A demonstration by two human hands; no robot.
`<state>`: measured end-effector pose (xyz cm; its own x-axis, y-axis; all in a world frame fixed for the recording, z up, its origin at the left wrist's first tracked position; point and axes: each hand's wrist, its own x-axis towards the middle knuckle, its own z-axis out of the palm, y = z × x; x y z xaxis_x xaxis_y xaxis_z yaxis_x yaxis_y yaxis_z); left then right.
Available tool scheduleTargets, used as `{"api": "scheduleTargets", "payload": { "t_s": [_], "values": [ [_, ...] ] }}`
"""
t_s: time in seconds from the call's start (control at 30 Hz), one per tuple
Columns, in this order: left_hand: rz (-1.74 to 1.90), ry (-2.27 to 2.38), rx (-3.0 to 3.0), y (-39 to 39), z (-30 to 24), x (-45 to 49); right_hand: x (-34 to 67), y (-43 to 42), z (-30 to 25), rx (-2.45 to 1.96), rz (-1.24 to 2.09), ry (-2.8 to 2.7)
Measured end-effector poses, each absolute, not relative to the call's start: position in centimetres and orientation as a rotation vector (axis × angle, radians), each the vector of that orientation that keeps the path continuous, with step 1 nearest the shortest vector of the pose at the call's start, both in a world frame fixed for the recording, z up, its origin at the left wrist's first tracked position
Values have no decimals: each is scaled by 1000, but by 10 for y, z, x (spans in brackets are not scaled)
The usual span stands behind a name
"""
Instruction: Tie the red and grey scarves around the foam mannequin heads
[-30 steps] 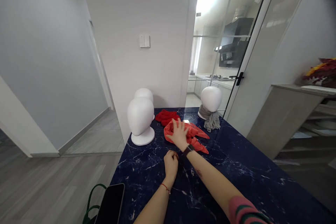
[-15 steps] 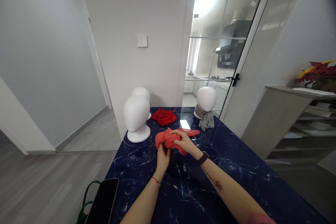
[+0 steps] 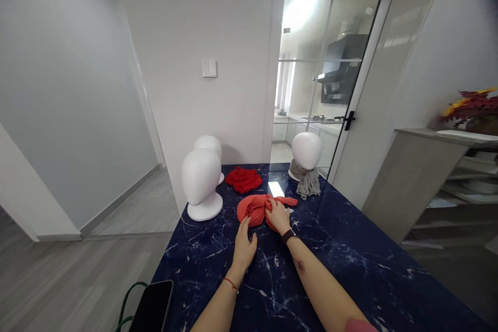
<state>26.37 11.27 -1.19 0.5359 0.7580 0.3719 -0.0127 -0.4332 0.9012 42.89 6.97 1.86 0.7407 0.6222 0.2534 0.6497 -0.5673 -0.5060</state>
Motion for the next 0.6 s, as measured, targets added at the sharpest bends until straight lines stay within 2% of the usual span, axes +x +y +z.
{"api": "scheduleTargets", "payload": {
  "t_s": [0.3,0.6],
  "values": [
    [1098,773,1941,114,-4,262,394,106,12,-2307,-135,-1252],
    [1027,802,2102,119,-6,259,399,101,10,-2280,-206,-999]
  ]
}}
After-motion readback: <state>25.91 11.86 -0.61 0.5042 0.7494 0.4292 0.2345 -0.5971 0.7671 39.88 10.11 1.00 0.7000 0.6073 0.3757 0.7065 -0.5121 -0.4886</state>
